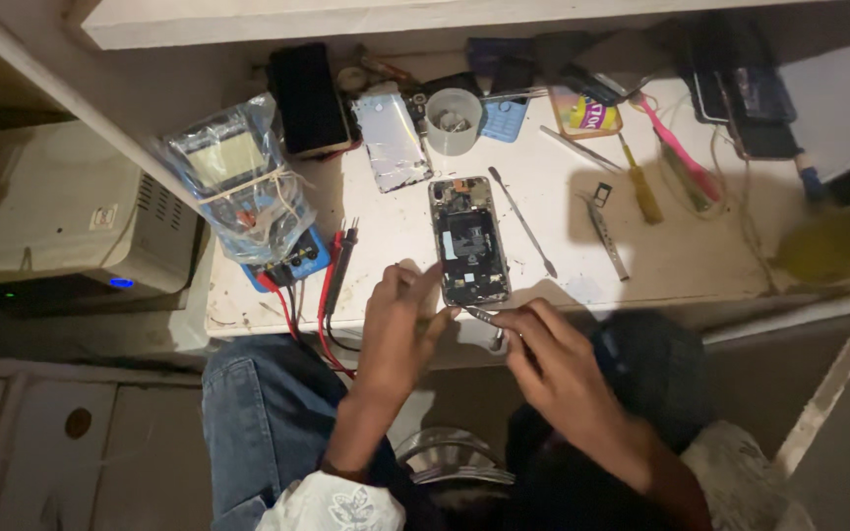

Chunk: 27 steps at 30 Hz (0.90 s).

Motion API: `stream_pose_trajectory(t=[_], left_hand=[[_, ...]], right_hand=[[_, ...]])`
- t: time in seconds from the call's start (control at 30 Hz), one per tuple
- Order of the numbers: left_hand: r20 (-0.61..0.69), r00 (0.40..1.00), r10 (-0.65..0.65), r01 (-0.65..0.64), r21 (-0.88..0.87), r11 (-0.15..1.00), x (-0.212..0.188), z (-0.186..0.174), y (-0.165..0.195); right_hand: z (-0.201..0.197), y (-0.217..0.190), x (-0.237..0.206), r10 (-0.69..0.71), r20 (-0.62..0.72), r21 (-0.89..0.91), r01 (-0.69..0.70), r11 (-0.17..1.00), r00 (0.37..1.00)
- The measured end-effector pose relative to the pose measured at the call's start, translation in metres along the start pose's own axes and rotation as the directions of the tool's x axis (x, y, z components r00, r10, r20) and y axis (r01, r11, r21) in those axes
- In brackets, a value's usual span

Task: The person sits at a repair bench working on a disassembled smartphone, using tweezers and a screwdriver to manipulate small components on the phone's exposed board. A multimeter with probes sits beside the phone as the person picks at parts and repositions the device during the repair.

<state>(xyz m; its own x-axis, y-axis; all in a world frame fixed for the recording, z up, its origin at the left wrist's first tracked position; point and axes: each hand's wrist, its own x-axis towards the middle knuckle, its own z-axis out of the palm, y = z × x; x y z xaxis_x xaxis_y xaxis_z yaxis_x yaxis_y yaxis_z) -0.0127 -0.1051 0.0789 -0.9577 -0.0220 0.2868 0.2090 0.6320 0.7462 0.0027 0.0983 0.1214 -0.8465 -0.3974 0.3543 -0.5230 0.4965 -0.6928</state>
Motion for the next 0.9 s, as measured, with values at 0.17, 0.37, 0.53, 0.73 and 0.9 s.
stream_pose_trajectory(t=[0.17,0.37,0.53,0.73,0.9], left_hand=[[0.035,0.999,0.012,-0.013,0.031,0.999,0.005,-0.005,-0.008],[0.018,1.000,-0.008,0.008,-0.024,1.000,0.005,-0.009,-0.010],[0.052,0.998,-0.027,0.028,-0.012,1.000,0.006,-0.008,-0.009],[0.058,0.997,-0.044,0.043,0.022,0.999,0.004,-0.007,-0.005],[0.074,0.997,-0.021,0.018,0.038,0.999,0.000,-0.011,-0.005]], right_hand=[[0.008,-0.002,0.006,-0.004,0.019,-0.030,0.004,1.000,1.000],[0.010,-0.005,0.007,0.031,0.087,-0.055,-0.026,0.998,0.996],[0.014,-0.008,0.007,0.016,0.088,-0.080,-0.009,0.997,0.996],[0.016,-0.021,0.002,0.043,0.146,-0.191,-0.015,0.981,0.988],[0.027,-0.029,-0.003,0.062,0.117,-0.246,-0.031,0.969,0.991]])
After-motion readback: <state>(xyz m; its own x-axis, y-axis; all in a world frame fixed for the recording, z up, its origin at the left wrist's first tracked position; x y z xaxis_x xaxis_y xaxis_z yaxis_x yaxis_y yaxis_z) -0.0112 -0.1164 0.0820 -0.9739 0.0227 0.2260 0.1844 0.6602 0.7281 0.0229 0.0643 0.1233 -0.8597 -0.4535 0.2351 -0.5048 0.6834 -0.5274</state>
